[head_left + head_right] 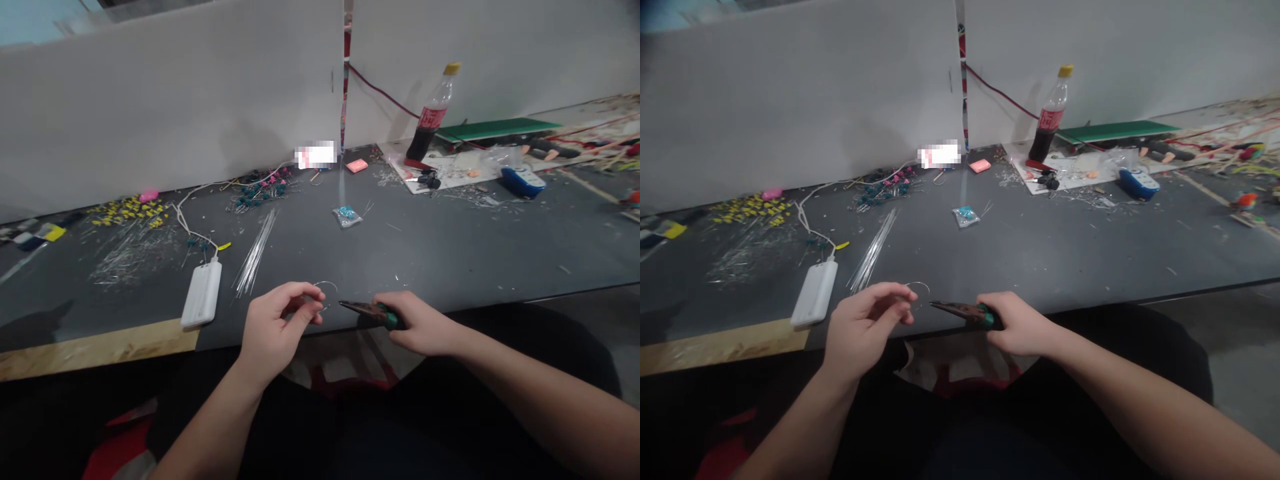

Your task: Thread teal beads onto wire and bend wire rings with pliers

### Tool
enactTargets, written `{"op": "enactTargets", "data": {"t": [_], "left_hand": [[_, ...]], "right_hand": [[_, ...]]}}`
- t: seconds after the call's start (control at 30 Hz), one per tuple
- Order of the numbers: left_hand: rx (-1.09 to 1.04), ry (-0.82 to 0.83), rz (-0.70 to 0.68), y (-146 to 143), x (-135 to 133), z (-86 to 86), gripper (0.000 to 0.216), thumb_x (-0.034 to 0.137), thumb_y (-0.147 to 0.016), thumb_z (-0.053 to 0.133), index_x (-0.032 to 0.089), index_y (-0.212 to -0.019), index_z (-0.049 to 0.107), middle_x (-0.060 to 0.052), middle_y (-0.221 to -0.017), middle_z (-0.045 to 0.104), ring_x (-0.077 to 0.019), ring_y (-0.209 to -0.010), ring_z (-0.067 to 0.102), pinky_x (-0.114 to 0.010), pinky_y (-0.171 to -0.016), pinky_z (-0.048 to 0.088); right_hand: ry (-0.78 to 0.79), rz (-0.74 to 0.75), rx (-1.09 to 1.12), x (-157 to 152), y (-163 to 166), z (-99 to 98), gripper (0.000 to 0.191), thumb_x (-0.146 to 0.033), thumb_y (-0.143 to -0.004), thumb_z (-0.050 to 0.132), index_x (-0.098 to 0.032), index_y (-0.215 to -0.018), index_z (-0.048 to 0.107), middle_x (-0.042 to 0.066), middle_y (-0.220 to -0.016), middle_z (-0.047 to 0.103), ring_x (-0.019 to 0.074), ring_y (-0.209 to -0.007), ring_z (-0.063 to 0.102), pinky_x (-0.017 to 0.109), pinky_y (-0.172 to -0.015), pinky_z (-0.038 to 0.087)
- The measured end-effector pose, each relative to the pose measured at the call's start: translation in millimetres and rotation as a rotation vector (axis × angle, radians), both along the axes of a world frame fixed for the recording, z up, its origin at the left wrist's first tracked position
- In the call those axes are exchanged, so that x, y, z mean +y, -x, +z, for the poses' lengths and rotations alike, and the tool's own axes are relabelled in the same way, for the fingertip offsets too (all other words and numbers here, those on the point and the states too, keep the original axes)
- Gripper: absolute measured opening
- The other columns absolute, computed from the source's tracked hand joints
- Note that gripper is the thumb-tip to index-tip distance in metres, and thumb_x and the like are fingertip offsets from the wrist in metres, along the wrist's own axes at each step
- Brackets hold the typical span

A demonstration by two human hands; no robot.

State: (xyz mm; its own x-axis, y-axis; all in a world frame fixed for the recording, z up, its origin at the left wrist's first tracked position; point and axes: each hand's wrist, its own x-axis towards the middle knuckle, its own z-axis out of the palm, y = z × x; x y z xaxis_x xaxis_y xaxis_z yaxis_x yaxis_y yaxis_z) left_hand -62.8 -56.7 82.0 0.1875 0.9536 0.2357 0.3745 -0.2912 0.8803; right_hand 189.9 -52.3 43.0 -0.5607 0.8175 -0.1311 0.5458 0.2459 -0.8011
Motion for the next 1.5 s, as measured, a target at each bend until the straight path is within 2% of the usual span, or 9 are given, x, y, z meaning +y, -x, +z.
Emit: {"op": "enactTargets", "data": {"t": [0.2,0.3,0.53,0.7,0.83,0.97,1.17,1.4,1.5], "left_hand": [[-0.164,-0.169,-0.031,-3,-7,-10.1,0.017,0.009,-0.078,0.068,0.020,-0.091,0.068,-0.003,-0.090,0.071,-0.0138,-0.070,0.070,-0.027,-0.066,0.062],[-0.220,-0.142,-0.041,-6,-10,-12.8,0.017,0.008,-0.078,0.067,0.019,-0.091,0.068,-0.003,-0.090,0.070,-0.0137,-0.069,0.069,-0.028,-0.065,0.063],[-0.506,0.088,-0.050,-17,-8,-14.5,0.010,0.015,-0.076,0.072,0.018,-0.081,0.064,-0.002,-0.080,0.070,-0.0130,-0.067,0.068,-0.024,-0.056,0.062],[-0.763,0.460,-0.235,-23,-7,-19.5,0.031,0.033,-0.064,0.083,0.019,-0.075,0.058,0.000,-0.067,0.066,-0.0078,-0.049,0.059,-0.017,-0.044,0.054],[-0.775,0.706,-0.318,-26,-7,-23.0,0.046,0.043,-0.050,0.088,0.018,-0.071,0.056,0.001,-0.064,0.061,-0.0070,-0.046,0.054,-0.020,-0.046,0.053],[-0.703,0.789,-0.384,-27,-7,-24.5,0.043,0.039,-0.051,0.089,0.018,-0.074,0.060,0.000,-0.069,0.064,-0.0091,-0.051,0.058,-0.023,-0.052,0.055],[-0.675,0.677,-0.419,-24,-4,-24.4,0.028,0.022,-0.062,0.085,0.016,-0.080,0.064,-0.001,-0.074,0.067,-0.0086,-0.062,0.062,-0.019,-0.059,0.054],[-0.621,0.228,-0.114,-27,-10,-21.4,0.022,0.008,-0.065,0.079,0.019,-0.075,0.063,0.000,-0.074,0.070,-0.0121,-0.071,0.068,-0.023,-0.066,0.059],[-0.618,0.072,-0.052,-29,-15,-19.2,0.025,0.000,-0.068,0.073,0.021,-0.078,0.065,0.002,-0.077,0.071,-0.0110,-0.075,0.068,-0.022,-0.068,0.060]], "right_hand": [[-0.264,-0.108,-0.017,-2,1,-0.8,0.023,-0.008,-0.057,0.047,-0.021,-0.075,0.042,-0.001,-0.072,0.046,0.0150,-0.066,0.042,0.026,-0.060,0.031],[-0.363,-0.127,-0.049,-3,-1,0.9,0.026,-0.009,-0.055,0.048,-0.020,-0.079,0.044,0.001,-0.074,0.048,0.0172,-0.069,0.043,0.028,-0.063,0.032],[-0.354,-0.131,-0.004,-3,-5,4.5,0.026,-0.010,-0.057,0.048,-0.021,-0.080,0.045,0.000,-0.073,0.048,0.0166,-0.068,0.043,0.027,-0.061,0.032],[-0.325,-0.039,0.064,-2,-5,2.8,0.025,-0.010,-0.057,0.048,-0.021,-0.079,0.045,-0.001,-0.072,0.046,0.0152,-0.065,0.041,0.027,-0.060,0.032],[-0.328,0.059,0.107,-3,-4,4.7,0.024,-0.012,-0.059,0.047,-0.021,-0.080,0.045,-0.001,-0.072,0.045,0.0159,-0.066,0.040,0.028,-0.061,0.032],[-0.363,0.069,0.090,-3,-4,6.7,0.022,-0.013,-0.060,0.047,-0.021,-0.080,0.044,0.000,-0.072,0.046,0.0167,-0.067,0.041,0.029,-0.063,0.034],[-0.390,0.046,0.019,-3,-4,5.6,0.021,-0.012,-0.060,0.048,-0.021,-0.078,0.044,0.000,-0.071,0.046,0.0171,-0.066,0.041,0.030,-0.063,0.033],[-0.383,-0.066,-0.012,-3,-4,4.5,0.027,-0.010,-0.055,0.048,-0.021,-0.080,0.044,0.000,-0.073,0.046,0.0175,-0.068,0.042,0.029,-0.063,0.033],[-0.401,-0.127,-0.023,-2,-4,3.7,0.028,-0.009,-0.055,0.048,-0.021,-0.081,0.045,0.001,-0.074,0.047,0.0179,-0.070,0.043,0.029,-0.063,0.033]]}}
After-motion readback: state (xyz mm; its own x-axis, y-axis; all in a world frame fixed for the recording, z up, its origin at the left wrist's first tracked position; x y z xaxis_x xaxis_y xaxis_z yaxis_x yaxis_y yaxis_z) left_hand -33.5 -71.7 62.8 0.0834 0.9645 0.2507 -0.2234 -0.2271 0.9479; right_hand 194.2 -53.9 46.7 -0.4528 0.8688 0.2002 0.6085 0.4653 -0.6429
